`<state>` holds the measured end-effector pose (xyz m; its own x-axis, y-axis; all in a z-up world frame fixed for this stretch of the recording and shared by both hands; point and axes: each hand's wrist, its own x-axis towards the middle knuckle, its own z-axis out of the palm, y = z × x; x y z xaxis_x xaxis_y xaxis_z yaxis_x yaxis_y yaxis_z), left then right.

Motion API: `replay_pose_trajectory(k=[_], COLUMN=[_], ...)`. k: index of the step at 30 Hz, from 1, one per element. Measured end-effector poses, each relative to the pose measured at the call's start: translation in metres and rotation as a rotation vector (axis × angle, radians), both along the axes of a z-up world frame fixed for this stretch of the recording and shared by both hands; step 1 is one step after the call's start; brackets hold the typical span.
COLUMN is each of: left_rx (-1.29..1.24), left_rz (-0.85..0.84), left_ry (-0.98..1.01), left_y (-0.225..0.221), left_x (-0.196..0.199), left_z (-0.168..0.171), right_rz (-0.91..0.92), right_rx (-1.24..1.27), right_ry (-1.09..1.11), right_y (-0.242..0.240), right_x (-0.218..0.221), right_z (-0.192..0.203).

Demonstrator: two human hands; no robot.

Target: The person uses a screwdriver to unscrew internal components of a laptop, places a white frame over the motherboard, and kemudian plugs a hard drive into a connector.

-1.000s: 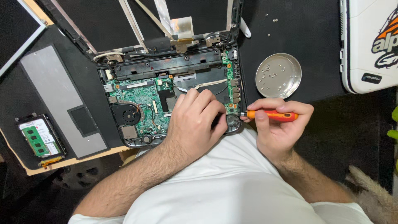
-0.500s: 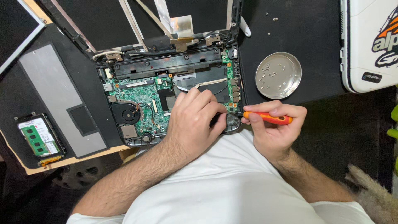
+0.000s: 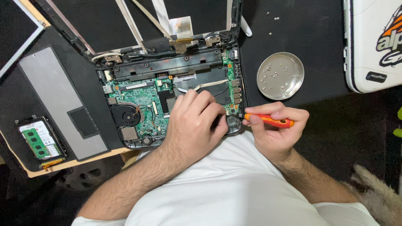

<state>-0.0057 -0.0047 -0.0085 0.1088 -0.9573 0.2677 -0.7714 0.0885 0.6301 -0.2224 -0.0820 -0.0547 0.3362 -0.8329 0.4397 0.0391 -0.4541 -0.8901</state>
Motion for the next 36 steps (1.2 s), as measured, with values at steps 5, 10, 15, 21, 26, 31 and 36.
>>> replay_pose_trajectory(k=[5,10,15,21,26,31,36], left_rx=[-0.028,-0.038,-0.069,-0.058,-0.109,-0.114,-0.164], left_rz=[-0.049,-0.072,-0.05,-0.015,-0.023,-0.042,-0.134], left_ry=[-0.169,-0.185,-0.104,-0.035,0.021,0.008,-0.156], left_y=[-0.005,-0.003,-0.002,0.002,0.024,0.046,0.051], left_x=[-0.004,-0.006,-0.007,-0.002,0.022,0.034,0.033], left_z=[0.004,-0.002,-0.008,0.007,0.014,0.018,0.02], right_rz=[0.017,0.028,0.05,0.019,0.002,0.013,0.094], right_rx=[0.02,0.061,0.065,0.024,0.058,0.129,0.134], right_ry=[-0.016,-0.026,-0.053,-0.024,-0.044,-0.066,-0.027], right_y=[0.001,0.001,0.0,0.001,0.001,0.001,0.004], right_x=[-0.001,-0.002,-0.003,-0.002,0.0,-0.003,-0.008], right_z=[-0.002,0.0,-0.001,-0.001,0.004,0.009,0.004])
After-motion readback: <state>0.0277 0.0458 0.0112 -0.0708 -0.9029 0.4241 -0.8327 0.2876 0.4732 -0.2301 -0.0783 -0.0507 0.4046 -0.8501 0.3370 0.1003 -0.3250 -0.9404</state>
